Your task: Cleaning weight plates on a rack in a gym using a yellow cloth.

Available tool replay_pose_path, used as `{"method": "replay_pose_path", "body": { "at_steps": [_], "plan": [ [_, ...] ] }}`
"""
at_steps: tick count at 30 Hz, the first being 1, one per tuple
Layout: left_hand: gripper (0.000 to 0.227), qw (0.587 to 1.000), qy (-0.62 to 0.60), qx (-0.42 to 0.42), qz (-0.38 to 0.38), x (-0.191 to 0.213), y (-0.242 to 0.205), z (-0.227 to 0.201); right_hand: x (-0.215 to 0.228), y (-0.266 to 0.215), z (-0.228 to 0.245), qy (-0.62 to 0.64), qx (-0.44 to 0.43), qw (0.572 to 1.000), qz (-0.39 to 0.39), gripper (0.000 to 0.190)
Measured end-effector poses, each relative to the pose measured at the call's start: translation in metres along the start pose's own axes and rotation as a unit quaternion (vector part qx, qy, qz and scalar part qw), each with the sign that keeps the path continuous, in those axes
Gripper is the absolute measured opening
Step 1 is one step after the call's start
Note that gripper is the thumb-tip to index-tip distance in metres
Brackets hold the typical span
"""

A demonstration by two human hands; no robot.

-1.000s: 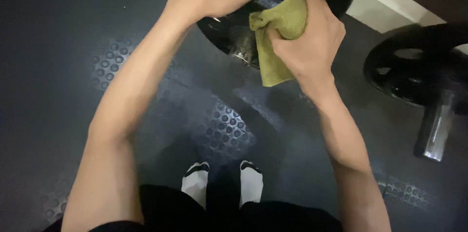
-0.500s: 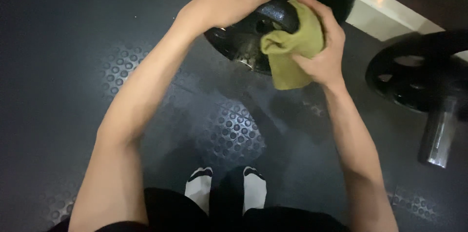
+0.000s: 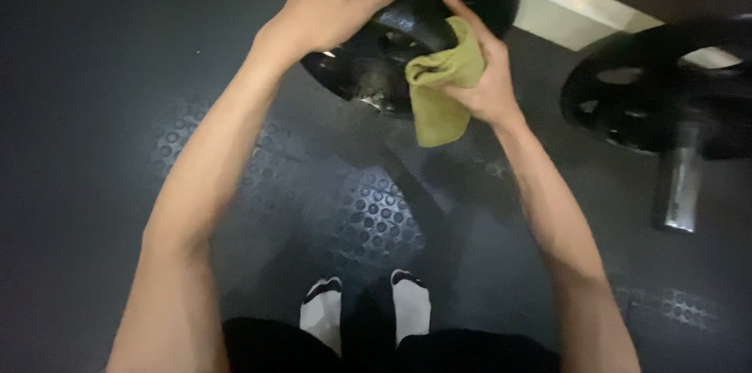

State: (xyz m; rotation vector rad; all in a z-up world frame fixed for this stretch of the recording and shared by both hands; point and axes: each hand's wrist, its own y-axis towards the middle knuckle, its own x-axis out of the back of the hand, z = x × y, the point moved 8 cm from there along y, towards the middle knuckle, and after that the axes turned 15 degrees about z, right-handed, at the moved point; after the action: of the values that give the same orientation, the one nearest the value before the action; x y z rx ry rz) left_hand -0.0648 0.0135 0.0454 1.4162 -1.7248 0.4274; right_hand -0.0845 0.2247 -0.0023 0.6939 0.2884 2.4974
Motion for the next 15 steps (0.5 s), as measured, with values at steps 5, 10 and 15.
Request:
{"method": "replay_pose_path", "body": {
  "at_steps": [5, 10, 15],
  "plan": [
    [0.052, 0.999, -0.016, 0.039, 0.005, 0.006, -0.001, -0.002, -0.002, -0.001, 0.005, -0.053, 0.009, 0.999, 0.003, 0.083],
    [0.055, 0.999, -0.012, 0.043, 0.005, 0.001, -0.002, 0.004, -0.016, -0.011, 0.023, -0.130, -0.023, 0.985, -0.112, 0.078],
    [0.056, 0.998, -0.012, 0.061, 0.026, 0.001, -0.002, 0.001, -0.029, -0.008, 0.077, -0.340, -0.019, 0.928, -0.152, 0.092]
  ]
}}
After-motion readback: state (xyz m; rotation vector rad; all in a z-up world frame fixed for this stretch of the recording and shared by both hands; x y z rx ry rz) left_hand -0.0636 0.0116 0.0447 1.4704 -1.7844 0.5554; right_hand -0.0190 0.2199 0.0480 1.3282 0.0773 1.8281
